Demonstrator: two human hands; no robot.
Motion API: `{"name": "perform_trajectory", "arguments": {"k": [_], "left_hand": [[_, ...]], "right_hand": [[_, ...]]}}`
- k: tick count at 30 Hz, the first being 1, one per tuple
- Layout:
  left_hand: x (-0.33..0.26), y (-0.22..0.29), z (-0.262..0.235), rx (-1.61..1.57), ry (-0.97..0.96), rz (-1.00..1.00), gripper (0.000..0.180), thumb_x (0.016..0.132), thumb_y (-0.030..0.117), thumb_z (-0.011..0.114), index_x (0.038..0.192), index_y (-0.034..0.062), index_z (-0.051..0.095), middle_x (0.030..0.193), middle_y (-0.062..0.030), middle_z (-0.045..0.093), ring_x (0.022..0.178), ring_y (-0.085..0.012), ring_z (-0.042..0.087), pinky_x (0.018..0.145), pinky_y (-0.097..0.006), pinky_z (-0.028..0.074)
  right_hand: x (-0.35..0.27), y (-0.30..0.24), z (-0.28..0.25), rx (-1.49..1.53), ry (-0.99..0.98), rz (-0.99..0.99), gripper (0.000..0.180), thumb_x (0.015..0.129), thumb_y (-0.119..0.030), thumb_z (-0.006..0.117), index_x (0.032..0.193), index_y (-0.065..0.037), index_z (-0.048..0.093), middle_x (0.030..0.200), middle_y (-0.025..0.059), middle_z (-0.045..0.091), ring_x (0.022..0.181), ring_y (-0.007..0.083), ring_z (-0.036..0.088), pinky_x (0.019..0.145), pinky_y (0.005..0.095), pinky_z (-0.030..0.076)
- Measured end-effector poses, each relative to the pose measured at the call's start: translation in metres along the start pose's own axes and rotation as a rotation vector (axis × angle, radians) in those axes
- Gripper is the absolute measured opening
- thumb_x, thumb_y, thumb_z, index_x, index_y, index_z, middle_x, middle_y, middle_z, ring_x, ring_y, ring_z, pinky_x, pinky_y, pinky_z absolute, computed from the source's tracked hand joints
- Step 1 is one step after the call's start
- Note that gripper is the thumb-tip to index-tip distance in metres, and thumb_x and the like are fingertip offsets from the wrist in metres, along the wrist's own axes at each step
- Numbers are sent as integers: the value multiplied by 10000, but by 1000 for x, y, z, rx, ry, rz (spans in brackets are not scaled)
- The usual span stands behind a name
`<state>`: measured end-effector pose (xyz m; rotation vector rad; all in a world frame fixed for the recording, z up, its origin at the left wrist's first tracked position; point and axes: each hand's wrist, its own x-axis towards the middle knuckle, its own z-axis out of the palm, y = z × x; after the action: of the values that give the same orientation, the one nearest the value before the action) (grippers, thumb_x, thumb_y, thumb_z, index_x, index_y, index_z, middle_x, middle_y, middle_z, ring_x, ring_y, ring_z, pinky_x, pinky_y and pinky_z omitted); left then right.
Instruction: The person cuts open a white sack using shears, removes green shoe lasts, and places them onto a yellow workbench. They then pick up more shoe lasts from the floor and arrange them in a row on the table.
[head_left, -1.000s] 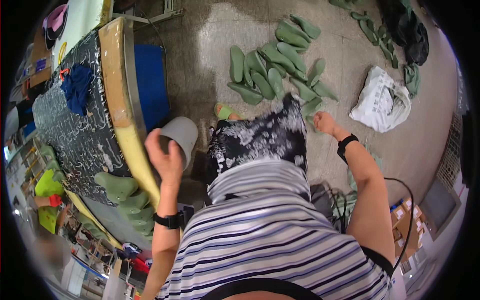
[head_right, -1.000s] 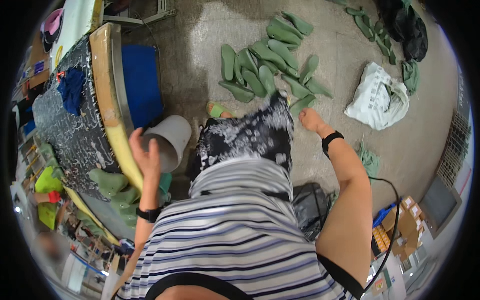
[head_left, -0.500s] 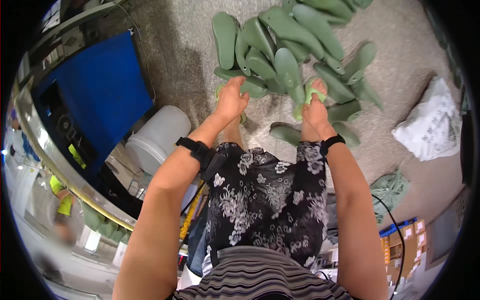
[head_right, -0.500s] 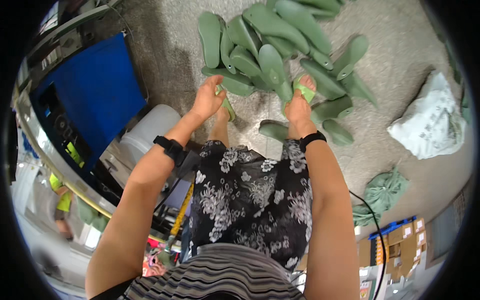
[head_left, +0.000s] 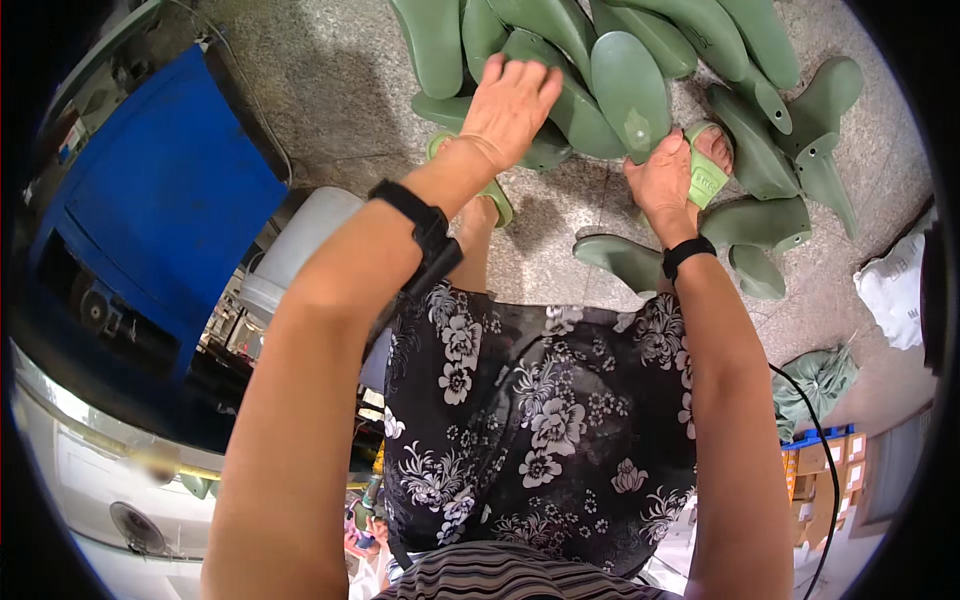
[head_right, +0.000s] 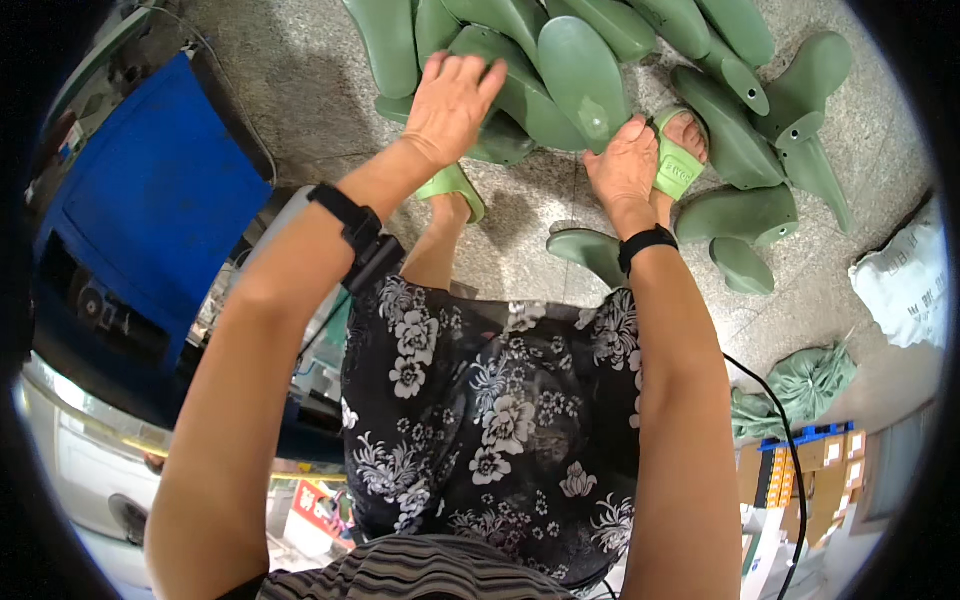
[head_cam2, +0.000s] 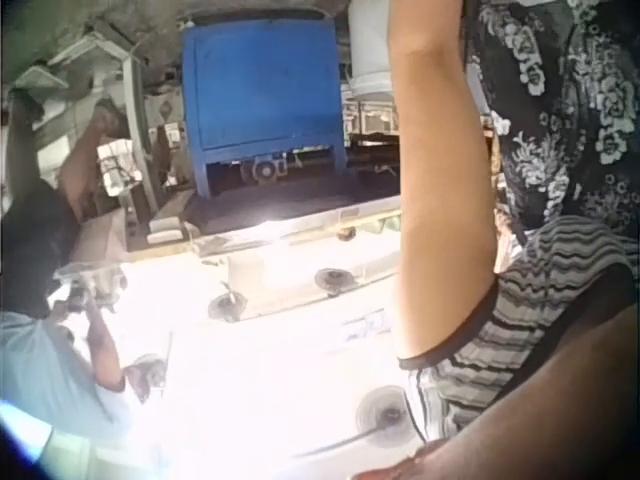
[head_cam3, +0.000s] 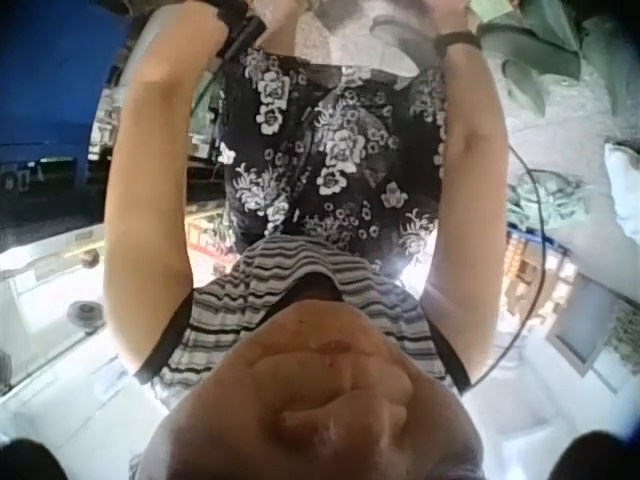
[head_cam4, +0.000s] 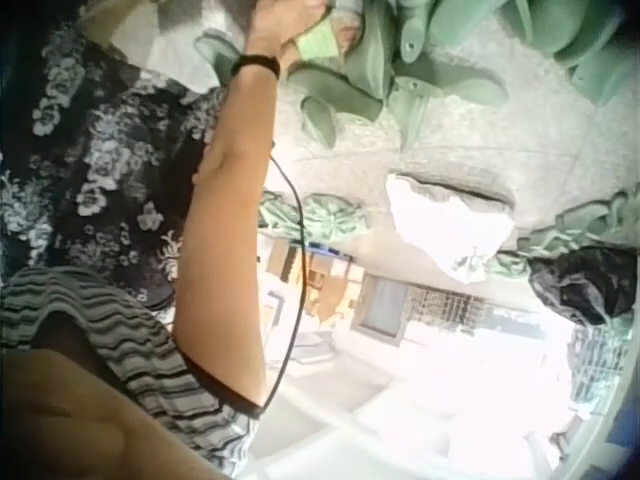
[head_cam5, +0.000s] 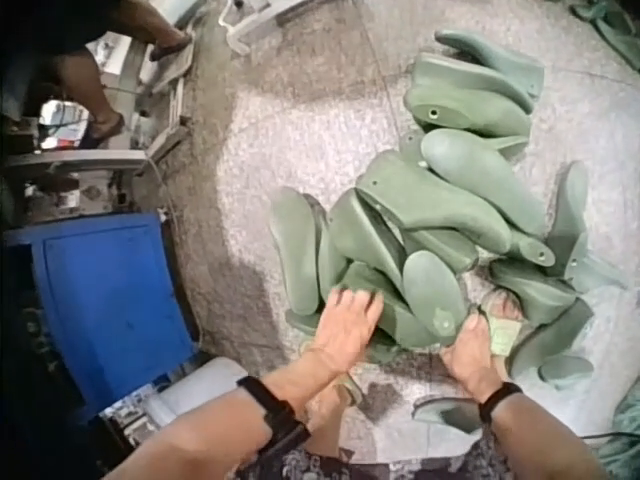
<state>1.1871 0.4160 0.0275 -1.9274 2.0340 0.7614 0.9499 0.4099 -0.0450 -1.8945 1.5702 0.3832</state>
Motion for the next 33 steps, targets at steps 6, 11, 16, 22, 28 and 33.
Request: {"name": "perform_trajectory", "arguments": {"k": [6,11,16,22,28,33], "left_hand": [[29,-20,10,167,-24,463,356,713,120,572,1058,37,543,1102,-103,499,1078,-241,452,971,-362,299],[12,-31,7,-399,553,-200,331,659,100,602,960,15,497,882,-171,494,870,-362,477,769,-446,403],[-8,-35,29,-701,-89,-846,489,677,142,644,1051,-48,393,978,-278,564,957,-410,554,841,-430,452],[16,-10,92,-775,157,-1042,550,660,99,683,1065,-47,341,972,-283,571,946,-436,549,827,-415,457],[9,-19,59,-894,359,-1086,490,628,163,724,976,-85,484,915,-287,603,893,-448,578,796,-440,470],[-66,-54,-10,-1159,114,-1002,441,594,187,711,926,-87,617,920,-232,641,833,-324,640,740,-389,503]], "right_hand": [[5,-1,-36,143,-263,-39,825,633,-239,707,1269,53,271,1133,276,469,1067,395,483,903,420,413],[-2,19,-57,143,-369,-33,841,602,-251,690,1268,53,277,1126,285,510,1032,405,527,889,406,429],[-16,11,-58,374,-590,45,796,627,-253,667,1253,36,269,1111,275,534,1003,421,539,872,404,422],[-28,8,-45,599,-587,1,705,673,-224,662,1229,50,328,1113,225,487,1066,337,491,922,353,377],[-33,-14,-94,1026,-763,429,697,725,-335,643,1222,75,380,1131,178,505,1045,277,508,895,341,402],[-60,-71,-190,1344,-1041,470,624,772,-306,589,1283,-12,385,1159,142,541,1034,248,559,891,390,464]]}}
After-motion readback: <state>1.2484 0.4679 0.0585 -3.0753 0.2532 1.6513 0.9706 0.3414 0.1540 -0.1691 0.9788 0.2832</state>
